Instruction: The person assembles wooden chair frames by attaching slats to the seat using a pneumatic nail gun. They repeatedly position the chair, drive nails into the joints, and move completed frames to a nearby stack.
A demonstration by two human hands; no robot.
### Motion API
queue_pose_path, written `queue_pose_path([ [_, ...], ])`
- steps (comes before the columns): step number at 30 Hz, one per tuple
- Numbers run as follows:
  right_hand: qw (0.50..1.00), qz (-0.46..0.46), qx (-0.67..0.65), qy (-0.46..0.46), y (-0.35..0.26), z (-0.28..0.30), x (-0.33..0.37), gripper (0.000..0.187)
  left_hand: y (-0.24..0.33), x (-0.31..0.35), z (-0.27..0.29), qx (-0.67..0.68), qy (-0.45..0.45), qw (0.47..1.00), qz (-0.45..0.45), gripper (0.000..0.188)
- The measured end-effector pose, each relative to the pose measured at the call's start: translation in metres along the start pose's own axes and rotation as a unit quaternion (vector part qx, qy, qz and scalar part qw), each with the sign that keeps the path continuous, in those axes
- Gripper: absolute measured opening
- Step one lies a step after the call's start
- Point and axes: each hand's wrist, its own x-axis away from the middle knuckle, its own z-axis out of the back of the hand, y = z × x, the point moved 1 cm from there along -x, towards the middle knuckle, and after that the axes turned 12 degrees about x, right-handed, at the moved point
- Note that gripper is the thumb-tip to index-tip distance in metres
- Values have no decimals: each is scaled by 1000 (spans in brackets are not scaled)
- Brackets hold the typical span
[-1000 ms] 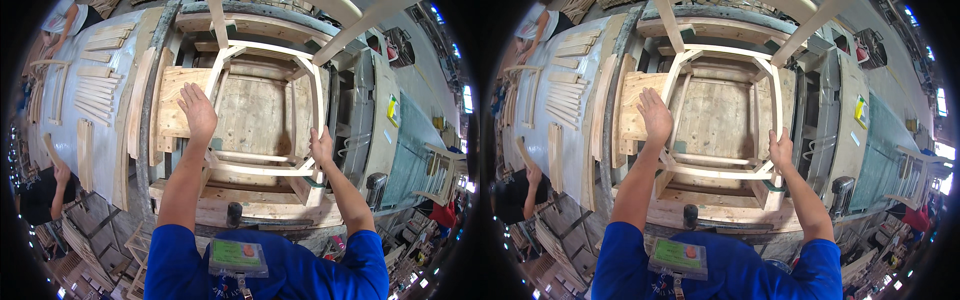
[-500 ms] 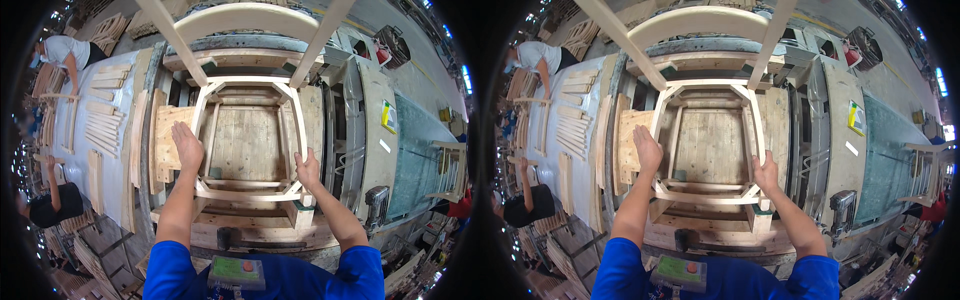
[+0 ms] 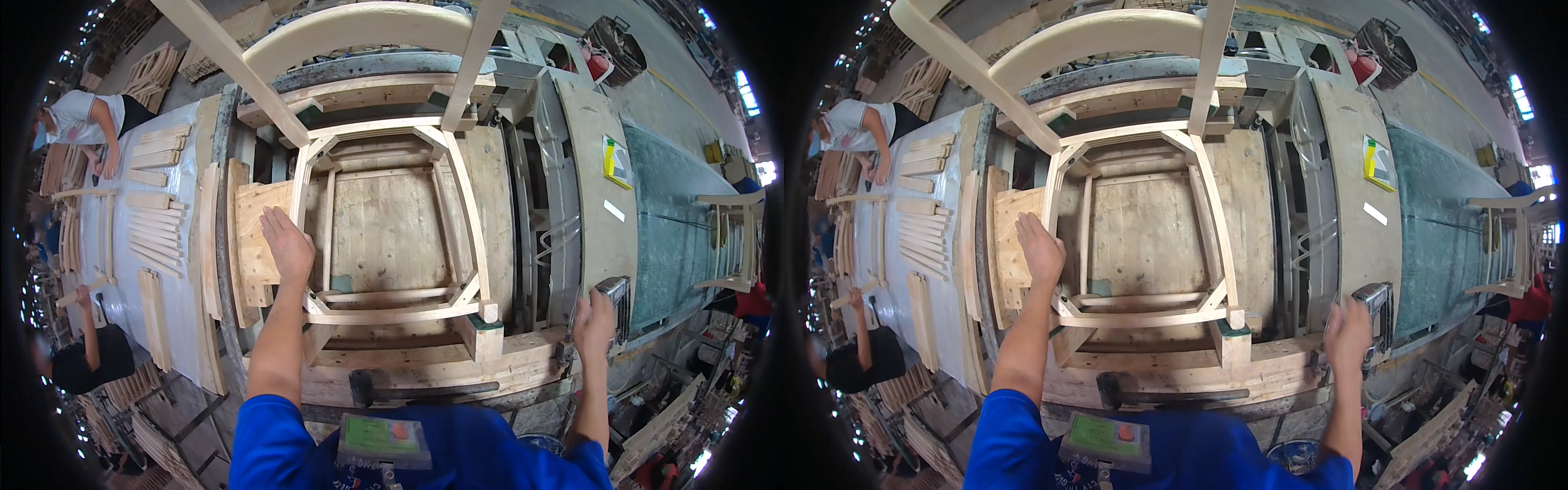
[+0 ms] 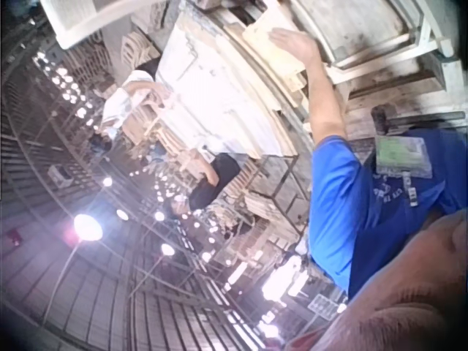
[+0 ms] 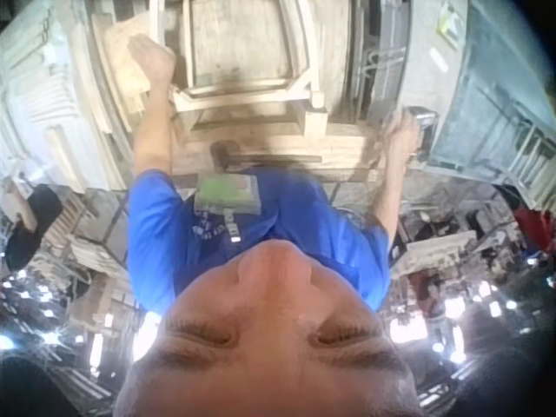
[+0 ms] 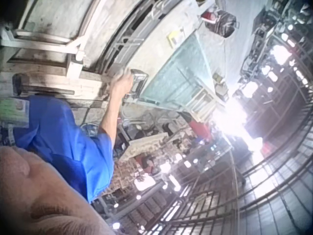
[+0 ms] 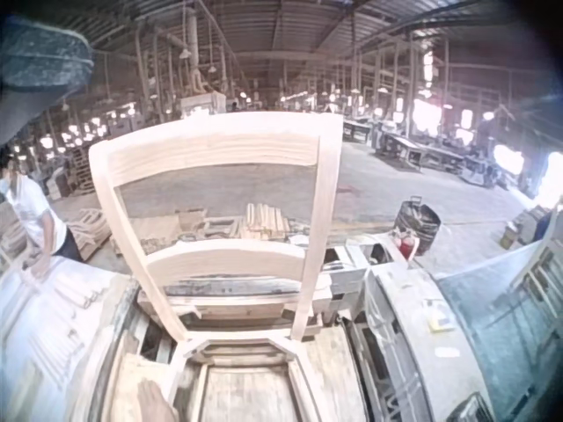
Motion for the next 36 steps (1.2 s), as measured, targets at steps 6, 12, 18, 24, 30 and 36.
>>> queue_pose_path([
  [6,978,-100,156,-94,72,-10,120,20,7,-10,-3,4,14,999,-34,80],
  [12,985,-108,134,-18,64,-18,125,26,4,-8,-2,13,19,1000,-20,84],
  [18,966,-123,171,-152,49,5,109,30,3,-7,-7,12,15,999,-29,87],
  [24,984,12,-155,-82,-68,-13,8,38,6,-7,-1,-7,-7,1000,-10,80],
  [30,953,80,-273,-102,-191,-105,-91,56,16,-13,1,7,-8,1000,-12,81],
  [36,895,-2,-402,-193,-230,-121,-116,48,5,-9,-4,4,-1,1000,-11,83],
])
